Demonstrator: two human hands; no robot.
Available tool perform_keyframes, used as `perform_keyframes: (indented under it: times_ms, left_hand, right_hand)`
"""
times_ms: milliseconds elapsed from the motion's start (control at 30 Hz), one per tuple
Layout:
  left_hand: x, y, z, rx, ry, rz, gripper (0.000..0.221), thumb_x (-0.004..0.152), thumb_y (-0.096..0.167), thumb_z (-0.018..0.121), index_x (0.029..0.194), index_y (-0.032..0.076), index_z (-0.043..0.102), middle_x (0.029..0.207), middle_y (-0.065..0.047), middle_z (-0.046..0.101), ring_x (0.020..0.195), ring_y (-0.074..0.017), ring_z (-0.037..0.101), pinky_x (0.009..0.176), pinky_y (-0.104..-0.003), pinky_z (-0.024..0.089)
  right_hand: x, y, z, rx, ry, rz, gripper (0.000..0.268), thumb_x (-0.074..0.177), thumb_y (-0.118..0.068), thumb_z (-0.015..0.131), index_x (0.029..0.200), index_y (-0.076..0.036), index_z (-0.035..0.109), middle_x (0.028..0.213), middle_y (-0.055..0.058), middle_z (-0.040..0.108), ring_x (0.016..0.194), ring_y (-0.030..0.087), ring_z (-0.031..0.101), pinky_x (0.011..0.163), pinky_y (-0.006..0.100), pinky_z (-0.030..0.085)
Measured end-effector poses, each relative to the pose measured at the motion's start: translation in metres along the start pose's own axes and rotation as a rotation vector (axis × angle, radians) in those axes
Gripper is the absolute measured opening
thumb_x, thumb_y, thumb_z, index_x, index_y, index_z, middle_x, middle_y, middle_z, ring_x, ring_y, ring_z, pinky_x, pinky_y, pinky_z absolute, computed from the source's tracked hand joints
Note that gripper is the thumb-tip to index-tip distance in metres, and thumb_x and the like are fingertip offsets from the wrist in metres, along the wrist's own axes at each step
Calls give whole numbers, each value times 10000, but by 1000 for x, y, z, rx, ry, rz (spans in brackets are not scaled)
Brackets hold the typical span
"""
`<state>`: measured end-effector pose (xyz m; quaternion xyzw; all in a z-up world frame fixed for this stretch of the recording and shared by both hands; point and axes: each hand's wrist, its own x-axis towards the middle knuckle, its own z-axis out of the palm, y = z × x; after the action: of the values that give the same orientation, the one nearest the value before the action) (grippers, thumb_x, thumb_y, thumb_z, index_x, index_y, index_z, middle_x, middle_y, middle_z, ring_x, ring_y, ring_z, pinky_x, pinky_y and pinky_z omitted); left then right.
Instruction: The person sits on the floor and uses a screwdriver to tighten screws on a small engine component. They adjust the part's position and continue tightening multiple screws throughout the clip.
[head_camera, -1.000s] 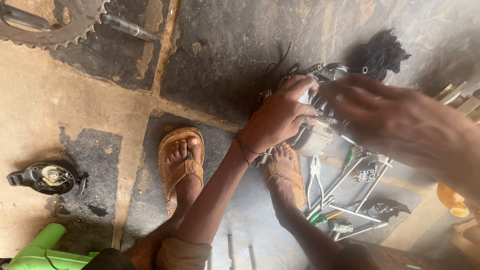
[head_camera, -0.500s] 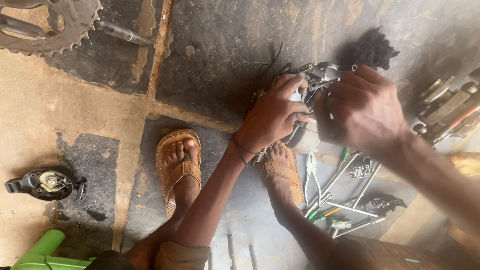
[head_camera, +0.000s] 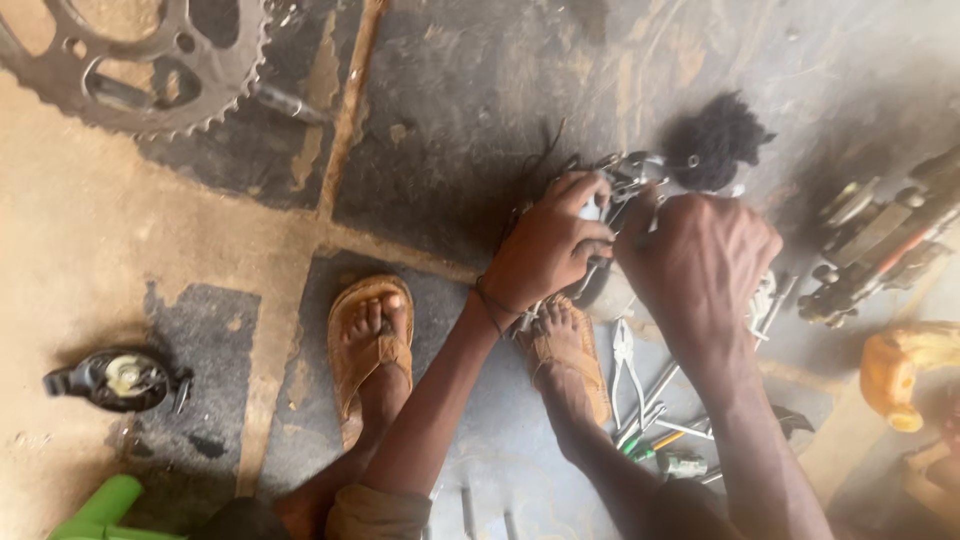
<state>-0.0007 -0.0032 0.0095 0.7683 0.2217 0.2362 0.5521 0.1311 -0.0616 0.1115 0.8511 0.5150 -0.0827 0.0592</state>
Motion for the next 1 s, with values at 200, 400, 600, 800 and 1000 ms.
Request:
perform_keyframes:
  times_ms: [200, 400, 600, 800, 1000]
  left_hand:
    - [0, -5, 2, 3, -4, 22, 160, 776, 21, 768, 933, 37, 794, 1246, -142, 602, 1251, -314, 543, 1050, -418, 496]
    - [13, -6, 0, -94, 21, -11, 125, 908, 65, 776, 1032, 64, 783, 1021, -85, 706, 955, -207, 658, 883, -335, 536]
    - [62, -29, -1, -42, 24, -84, 136, 909, 68, 753, 1042, 84, 777, 892, -63, 742, 689, -149, 652, 641, -287, 519]
    - [75, -38, -2, 7, 17, -57, 212, 863, 10, 750, 1067, 63, 774, 954, -112, 739, 806, -269, 708, 744, -378, 539]
    - [76, -41, 5, 8, 7, -81, 247, 866, -14, 710, 1094, 63, 765, 1000, -112, 739, 847, -265, 724, 774, -378, 555]
  right_hand:
    - [10, 7, -18, 171, -4, -228, 265, 978, -189, 724, 765, -32, 739, 842, 91, 693, 679, 169, 588, 486, 319, 460]
    - [33, 28, -50, 449, -36, -319, 149, 1006, 61, 652, 925, -28, 740, 1048, 113, 737, 818, 159, 722, 643, 266, 577]
    - [61, 35, -62, 422, 63, -475, 81, 1000, 30, 715, 1011, -44, 747, 1083, 90, 752, 985, 204, 717, 809, 318, 621]
    - [72, 38, -52, 460, 33, -430, 126, 940, 13, 773, 1058, -19, 743, 1061, 98, 741, 1006, 254, 710, 848, 380, 594]
    - [69, 47, -44, 479, 19, -337, 175, 963, 52, 731, 1115, -29, 759, 1095, 118, 739, 972, 246, 733, 821, 366, 600]
